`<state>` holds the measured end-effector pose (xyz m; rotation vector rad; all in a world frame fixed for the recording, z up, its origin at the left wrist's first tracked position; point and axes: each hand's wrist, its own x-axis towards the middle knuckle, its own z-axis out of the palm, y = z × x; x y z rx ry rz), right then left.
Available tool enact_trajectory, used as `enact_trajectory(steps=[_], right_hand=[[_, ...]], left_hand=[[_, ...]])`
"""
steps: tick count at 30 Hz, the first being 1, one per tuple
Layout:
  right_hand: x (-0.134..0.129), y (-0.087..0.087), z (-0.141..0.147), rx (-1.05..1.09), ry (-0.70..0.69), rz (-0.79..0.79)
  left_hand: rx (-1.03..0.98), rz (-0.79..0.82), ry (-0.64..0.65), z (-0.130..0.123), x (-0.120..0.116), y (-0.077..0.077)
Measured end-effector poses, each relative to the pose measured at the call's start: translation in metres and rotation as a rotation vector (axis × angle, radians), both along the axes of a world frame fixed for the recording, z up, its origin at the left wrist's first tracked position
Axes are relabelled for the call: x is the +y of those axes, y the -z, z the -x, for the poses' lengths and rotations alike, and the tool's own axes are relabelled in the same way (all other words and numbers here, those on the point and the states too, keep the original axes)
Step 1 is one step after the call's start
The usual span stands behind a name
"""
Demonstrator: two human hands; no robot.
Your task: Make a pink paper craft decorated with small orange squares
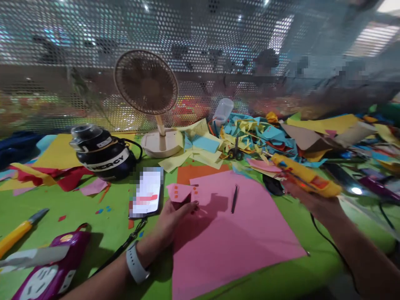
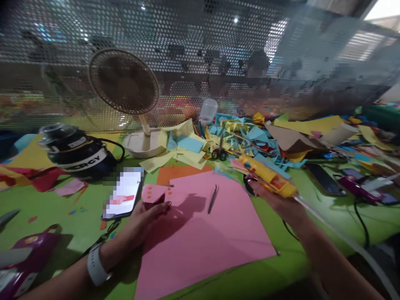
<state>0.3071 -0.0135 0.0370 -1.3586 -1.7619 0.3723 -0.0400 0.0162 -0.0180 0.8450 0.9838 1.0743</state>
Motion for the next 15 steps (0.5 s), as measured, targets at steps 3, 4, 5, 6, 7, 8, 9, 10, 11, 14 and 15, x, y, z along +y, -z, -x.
enact_trajectory(steps=[3,4,5,6,7,8,9,10,11,14,15], right_hand=[[-0.011,0.004,-0.028,-0.265,0.045,-0.099],[-0.016,0.007,-0.037,-0.360,0.036,-0.109],[-0.021,0.010,-0.044,-0.430,0.022,-0.102],[-0.025,0.014,-0.051,-0.466,0.012,-0.079],[-0.030,0.017,-0.056,-0.484,0.005,-0.053],[-0.034,0.020,-0.061,-0.492,-0.003,-0.034],[-0.037,0.023,-0.065,-0.498,-0.011,-0.016],[-0.039,0.026,-0.067,-0.505,-0.015,0.002],[-0.040,0.029,-0.070,-0.511,-0.017,0.013],[-0.037,0.037,-0.073,-0.518,-0.008,0.026],[-0.035,0.040,-0.074,-0.520,-0.011,0.025]], left_hand=[[-0.013,0.033,-0.021,0.000,0.000,0.001],[-0.015,0.054,-0.029,0.000,0.000,0.001],[-0.011,0.074,-0.034,0.001,0.000,0.001],[-0.007,0.085,-0.039,0.001,0.000,0.001],[-0.002,0.090,-0.047,0.001,0.000,0.001],[0.003,0.090,-0.052,0.000,0.000,0.001],[0.007,0.090,-0.057,0.000,0.000,0.000],[0.011,0.092,-0.062,0.000,0.000,-0.001],[0.014,0.095,-0.068,-0.001,0.000,-0.002],[0.020,0.106,-0.083,-0.002,0.001,-0.004],[0.017,0.108,-0.085,-0.002,0.001,-0.004]])
